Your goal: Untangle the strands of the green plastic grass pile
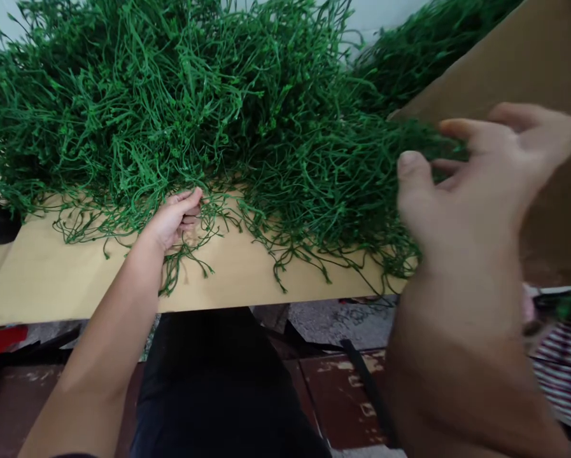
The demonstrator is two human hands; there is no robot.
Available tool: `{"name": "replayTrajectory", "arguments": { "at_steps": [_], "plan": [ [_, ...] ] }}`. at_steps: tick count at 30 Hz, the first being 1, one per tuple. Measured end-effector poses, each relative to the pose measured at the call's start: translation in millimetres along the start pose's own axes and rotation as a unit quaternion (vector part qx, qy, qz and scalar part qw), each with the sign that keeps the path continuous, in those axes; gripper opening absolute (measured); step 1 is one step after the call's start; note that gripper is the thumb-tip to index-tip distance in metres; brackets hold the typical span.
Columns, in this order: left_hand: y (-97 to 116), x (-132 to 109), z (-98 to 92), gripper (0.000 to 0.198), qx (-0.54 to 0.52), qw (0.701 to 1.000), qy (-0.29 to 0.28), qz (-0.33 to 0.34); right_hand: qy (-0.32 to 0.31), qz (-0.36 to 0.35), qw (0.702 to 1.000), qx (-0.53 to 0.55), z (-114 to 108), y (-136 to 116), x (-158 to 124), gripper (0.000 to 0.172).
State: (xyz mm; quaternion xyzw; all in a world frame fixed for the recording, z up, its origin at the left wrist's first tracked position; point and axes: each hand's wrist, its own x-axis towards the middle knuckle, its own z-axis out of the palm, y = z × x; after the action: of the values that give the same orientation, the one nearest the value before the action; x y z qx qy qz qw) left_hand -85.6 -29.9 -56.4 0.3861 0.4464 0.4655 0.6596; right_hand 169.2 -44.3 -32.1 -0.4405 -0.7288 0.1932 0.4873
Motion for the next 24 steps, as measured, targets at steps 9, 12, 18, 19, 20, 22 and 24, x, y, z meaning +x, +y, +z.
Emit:
{"name": "replayTrajectory", "arguments": {
  "at_steps": [9,12,18,19,20,22,24],
  "plan": [
    [9,-8,7.8,0.032,-0.086,0.996,0.003,-0.029,-0.103,-0.024,0.994,0.003,72,0,1,0.040],
    [12,-10,8.1,0.034,-0.095,0.995,0.007,-0.041,-0.132,-0.019,0.989,0.057,91,-7,11,0.036],
    [13,-11,6.7,0.034,-0.108,0.993,0.009,-0.036,-0.136,0.055,0.973,0.177,101,-14,19,0.021],
    [13,-11,6.7,0.033,-0.109,0.993,0.009,-0.036,-0.130,0.067,0.970,0.192,100,-14,19,0.023],
    [13,-11,6.6,0.032,-0.111,0.993,0.009,-0.036,-0.120,0.078,0.968,0.208,98,-15,19,0.025],
    [13,-10,6.1,0.031,-0.116,0.993,0.011,-0.034,-0.093,0.098,0.958,0.252,94,-18,19,0.025],
    [13,-10,5.0,0.030,-0.121,0.992,0.014,-0.025,-0.064,0.122,0.941,0.310,90,-21,20,0.024]
  ]
}}
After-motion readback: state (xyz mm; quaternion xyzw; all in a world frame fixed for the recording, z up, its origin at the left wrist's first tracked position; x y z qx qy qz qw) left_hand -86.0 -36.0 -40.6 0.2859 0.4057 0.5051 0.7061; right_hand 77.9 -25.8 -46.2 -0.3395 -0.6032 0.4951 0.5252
